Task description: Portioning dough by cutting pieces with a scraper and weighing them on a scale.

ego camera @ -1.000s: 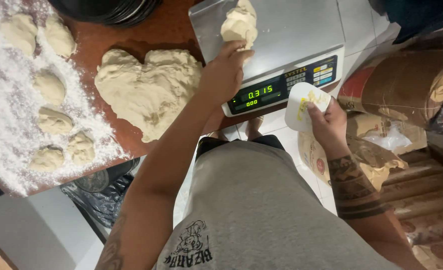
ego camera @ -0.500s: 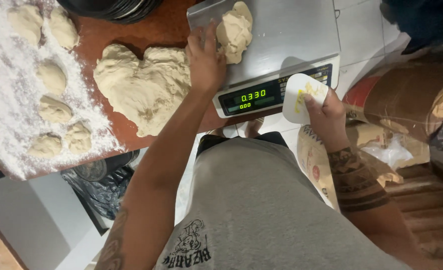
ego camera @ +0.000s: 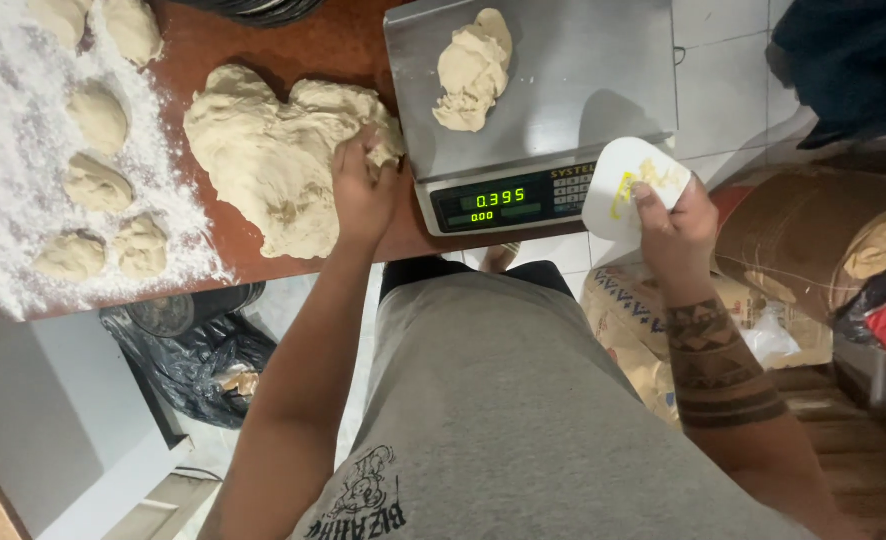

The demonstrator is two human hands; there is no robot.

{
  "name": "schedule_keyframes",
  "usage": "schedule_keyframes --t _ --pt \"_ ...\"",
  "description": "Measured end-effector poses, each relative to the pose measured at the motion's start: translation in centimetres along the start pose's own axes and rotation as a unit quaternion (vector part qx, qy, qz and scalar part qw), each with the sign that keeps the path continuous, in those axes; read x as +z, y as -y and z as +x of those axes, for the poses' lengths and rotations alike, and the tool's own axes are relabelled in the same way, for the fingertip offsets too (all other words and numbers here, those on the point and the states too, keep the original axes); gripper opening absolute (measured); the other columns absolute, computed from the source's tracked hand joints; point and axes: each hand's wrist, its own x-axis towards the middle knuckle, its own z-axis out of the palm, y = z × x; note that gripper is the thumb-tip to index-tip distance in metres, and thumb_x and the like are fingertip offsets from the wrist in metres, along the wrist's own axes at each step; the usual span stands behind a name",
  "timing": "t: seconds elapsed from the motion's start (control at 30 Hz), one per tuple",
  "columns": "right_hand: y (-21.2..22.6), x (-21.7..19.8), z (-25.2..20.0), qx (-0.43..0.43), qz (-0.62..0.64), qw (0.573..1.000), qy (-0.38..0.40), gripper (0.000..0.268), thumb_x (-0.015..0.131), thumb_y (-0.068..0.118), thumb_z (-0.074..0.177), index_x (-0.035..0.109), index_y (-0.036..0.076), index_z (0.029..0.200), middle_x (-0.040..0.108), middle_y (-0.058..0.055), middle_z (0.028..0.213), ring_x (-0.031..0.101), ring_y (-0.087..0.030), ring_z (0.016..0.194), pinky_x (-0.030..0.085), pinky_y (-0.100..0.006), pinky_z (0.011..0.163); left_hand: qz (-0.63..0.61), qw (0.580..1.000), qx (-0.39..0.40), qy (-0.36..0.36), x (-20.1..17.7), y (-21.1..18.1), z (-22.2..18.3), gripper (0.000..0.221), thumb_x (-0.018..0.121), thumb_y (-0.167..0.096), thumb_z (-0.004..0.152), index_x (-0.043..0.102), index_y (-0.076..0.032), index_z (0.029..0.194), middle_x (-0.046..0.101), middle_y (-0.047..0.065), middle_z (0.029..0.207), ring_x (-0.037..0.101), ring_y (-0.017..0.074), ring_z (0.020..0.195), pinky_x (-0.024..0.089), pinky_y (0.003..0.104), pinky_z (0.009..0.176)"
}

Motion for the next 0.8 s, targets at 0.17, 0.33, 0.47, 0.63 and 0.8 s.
schedule_keyframes --t 0.17,0.33,0.47,0.63,0.8 --pt "3.8 0.4 2.4 -0.018 0.019 1.0 0.01 0.021 0.076 0.01 0.108 0.065 -0.008 0.11 0.066 -0.027 0.087 0.055 -0.021 0.083 0.052 -0.046 0.078 0.0 1.0 0.02 -0.01 -0.7 -0.7 -0.7 0.05 0.076 0.007 0.083 0.065 -0.005 0.13 0.067 0.014 0.106 0.072 0.0319 0.084 0.059 0.04 0.071" --pt "5.1 4.3 3.5 -0.031 0.04 0.999 0.006 0.018 0.077 0.012 0.105 0.068 -0.003 0.111 0.07 -0.019 0.089 0.065 -0.024 0.091 0.055 -0.041 0.084 0.051 0.998 0.005 0.024 1.3 -1.2 1.5 0.045 0.082 -0.004 0.081 0.07 -0.01 0.124 0.067 0.007 0.114 0.065 0.0299 0.11 0.053 0.037 0.097" --pt "6.2 6.7 6.0 -0.027 -0.132 0.984 0.115 0.037 0.076 0.039 0.105 0.068 0.004 0.11 0.07 -0.025 0.085 0.068 -0.05 0.086 0.051 -0.057 0.073 0.036 0.994 0.039 0.101 3.7 -2.3 3.9 0.07 0.089 -0.016 0.071 0.065 -0.011 0.136 0.063 0.013 0.131 0.059 0.0376 0.126 0.048 0.046 0.109" --pt "8.2 11.2 8.5 -0.066 -0.238 0.96 0.134 0.029 0.075 0.035 0.1 0.067 0.007 0.102 0.071 -0.018 0.077 0.072 -0.045 0.077 0.055 -0.056 0.064 0.131 0.986 0.088 0.06 6.9 -1.7 4.2 0.065 0.095 -0.032 0.057 0.065 -0.018 0.113 0.062 0.004 0.11 0.064 0.0294 0.099 0.052 0.044 0.086" --pt "9.3 14.9 9.8 -0.207 -0.371 0.889 0.171 0.027 0.067 0.037 0.097 0.066 0.011 0.105 0.073 -0.014 0.078 0.074 -0.041 0.068 0.057 -0.057 0.059 0.14 0.988 0.033 0.051 7.8 -1.8 4.1 0.043 0.086 -0.03 0.064 0.061 -0.021 0.099 0.054 0.0 0.099 0.061 0.0302 0.095 0.054 0.048 0.075"
